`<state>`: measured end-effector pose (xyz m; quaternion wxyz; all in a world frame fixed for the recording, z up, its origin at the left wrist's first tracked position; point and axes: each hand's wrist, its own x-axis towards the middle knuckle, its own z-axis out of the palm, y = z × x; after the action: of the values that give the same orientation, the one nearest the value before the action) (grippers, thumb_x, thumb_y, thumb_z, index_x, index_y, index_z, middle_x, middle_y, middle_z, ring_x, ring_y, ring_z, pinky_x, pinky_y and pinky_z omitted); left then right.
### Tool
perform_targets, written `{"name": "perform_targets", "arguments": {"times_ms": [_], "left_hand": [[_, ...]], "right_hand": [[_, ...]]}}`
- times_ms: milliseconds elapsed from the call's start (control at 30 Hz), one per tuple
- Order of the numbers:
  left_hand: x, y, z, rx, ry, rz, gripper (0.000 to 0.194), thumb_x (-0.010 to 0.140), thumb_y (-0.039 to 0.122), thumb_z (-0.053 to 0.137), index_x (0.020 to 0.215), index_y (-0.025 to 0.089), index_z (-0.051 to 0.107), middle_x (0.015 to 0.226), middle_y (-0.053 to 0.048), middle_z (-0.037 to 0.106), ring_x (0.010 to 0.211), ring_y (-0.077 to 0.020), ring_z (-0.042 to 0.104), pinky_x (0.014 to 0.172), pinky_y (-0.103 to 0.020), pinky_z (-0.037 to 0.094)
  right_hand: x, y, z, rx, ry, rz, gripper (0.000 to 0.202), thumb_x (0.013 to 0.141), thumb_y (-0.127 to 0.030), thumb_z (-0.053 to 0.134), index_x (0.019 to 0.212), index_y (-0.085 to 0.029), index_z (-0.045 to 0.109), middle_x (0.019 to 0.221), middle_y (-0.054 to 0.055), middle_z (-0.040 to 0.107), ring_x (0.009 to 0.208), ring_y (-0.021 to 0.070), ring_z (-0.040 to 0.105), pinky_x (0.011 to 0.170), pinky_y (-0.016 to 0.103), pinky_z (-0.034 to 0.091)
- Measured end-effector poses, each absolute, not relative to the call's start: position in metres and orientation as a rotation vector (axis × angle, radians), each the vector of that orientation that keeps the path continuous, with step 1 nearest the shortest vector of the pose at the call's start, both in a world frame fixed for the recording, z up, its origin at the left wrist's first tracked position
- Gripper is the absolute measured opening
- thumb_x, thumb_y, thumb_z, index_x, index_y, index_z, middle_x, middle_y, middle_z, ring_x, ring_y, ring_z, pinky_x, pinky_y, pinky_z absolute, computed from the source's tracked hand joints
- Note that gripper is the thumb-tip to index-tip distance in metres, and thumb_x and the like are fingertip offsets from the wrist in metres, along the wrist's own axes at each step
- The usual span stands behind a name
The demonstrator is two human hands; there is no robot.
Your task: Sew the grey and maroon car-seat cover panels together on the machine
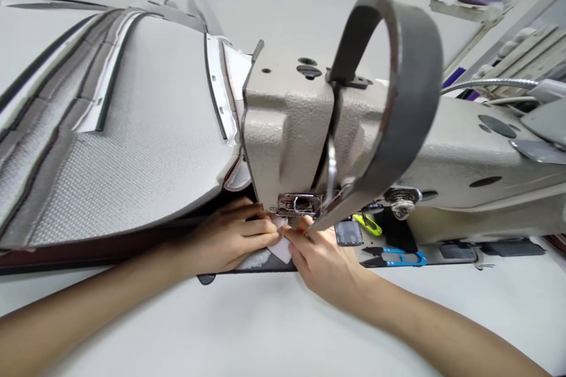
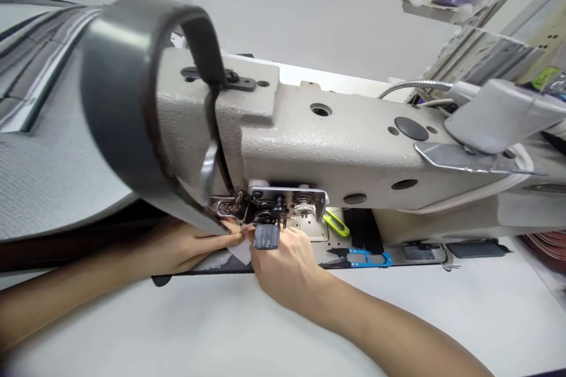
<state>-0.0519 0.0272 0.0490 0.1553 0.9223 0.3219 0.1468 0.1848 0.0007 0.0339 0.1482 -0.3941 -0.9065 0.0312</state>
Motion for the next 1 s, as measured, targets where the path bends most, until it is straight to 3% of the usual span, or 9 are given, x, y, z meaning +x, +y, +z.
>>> {"name": "perform_targets", "arguments": {"times_ms": [133, 233, 400, 500, 833, 1000], "left_hand": [[-0.049, 0.033, 0.05, 2.588, 0.985, 0.338, 0.034, 0.097, 0.017, 0.037, 0.105, 0.025, 0.069, 0.103, -0.001, 0.07, 0.098, -0.0169, 0.059, 0.09, -0.026, 0.043], [-0.048, 0.038, 0.049, 2.7, 1.005, 0.341, 0.033, 0.097, 0.019, 0.038, 0.107, 0.028, 0.069, 0.1, 0.0, 0.07, 0.095, -0.0175, 0.058, 0.089, -0.027, 0.042], [-0.048, 0.039, 0.044, 2.923, 1.062, 0.398, 0.027, 0.092, 0.015, 0.044, 0.092, 0.024, 0.069, 0.083, 0.0, 0.067, 0.077, -0.0165, 0.054, 0.064, -0.027, 0.036], [-0.049, 0.039, 0.041, 2.982, 1.055, 0.524, 0.024, 0.087, 0.01, 0.048, 0.088, 0.024, 0.068, 0.081, 0.002, 0.067, 0.076, -0.016, 0.055, 0.057, -0.026, 0.033], [-0.048, 0.047, 0.033, 2.939, 1.118, 0.655, 0.013, 0.086, 0.015, 0.058, 0.085, 0.023, 0.068, 0.08, 0.004, 0.07, 0.082, -0.0159, 0.063, 0.068, -0.025, 0.045], [-0.049, 0.05, 0.028, 2.982, 1.081, 0.803, 0.017, 0.085, 0.011, 0.058, 0.085, 0.025, 0.069, 0.081, 0.005, 0.071, 0.089, -0.0146, 0.065, 0.073, -0.025, 0.047]], "right_hand": [[0.188, 0.005, 0.037, -1.093, -2.754, 0.091, 0.029, 0.084, -0.006, 0.051, 0.096, -0.021, 0.073, 0.105, 0.01, 0.07, 0.096, 0.0238, 0.065, 0.075, 0.032, 0.052], [0.19, 0.006, 0.041, -1.047, -2.804, 0.085, 0.035, 0.078, -0.001, 0.051, 0.098, -0.021, 0.071, 0.107, 0.011, 0.07, 0.096, 0.0243, 0.065, 0.076, 0.033, 0.053], [0.19, 0.008, 0.039, -1.051, -2.8, 0.102, 0.032, 0.079, -0.003, 0.052, 0.099, -0.018, 0.071, 0.111, 0.012, 0.069, 0.1, 0.0256, 0.065, 0.079, 0.035, 0.054], [0.19, 0.009, 0.035, -1.049, -2.813, 0.083, 0.033, 0.08, -0.003, 0.052, 0.103, -0.017, 0.071, 0.113, 0.012, 0.069, 0.1, 0.0251, 0.065, 0.078, 0.035, 0.053], [0.189, 0.009, 0.03, -1.068, -2.656, -0.013, 0.038, 0.09, -0.009, 0.049, 0.124, -0.016, 0.066, 0.104, 0.009, 0.067, 0.07, 0.0152, 0.06, 0.062, 0.03, 0.043], [0.187, 0.008, 0.03, -1.085, -2.613, 0.028, 0.036, 0.093, -0.013, 0.05, 0.125, -0.02, 0.065, 0.099, 0.007, 0.067, 0.068, 0.0143, 0.06, 0.056, 0.029, 0.038]]}}
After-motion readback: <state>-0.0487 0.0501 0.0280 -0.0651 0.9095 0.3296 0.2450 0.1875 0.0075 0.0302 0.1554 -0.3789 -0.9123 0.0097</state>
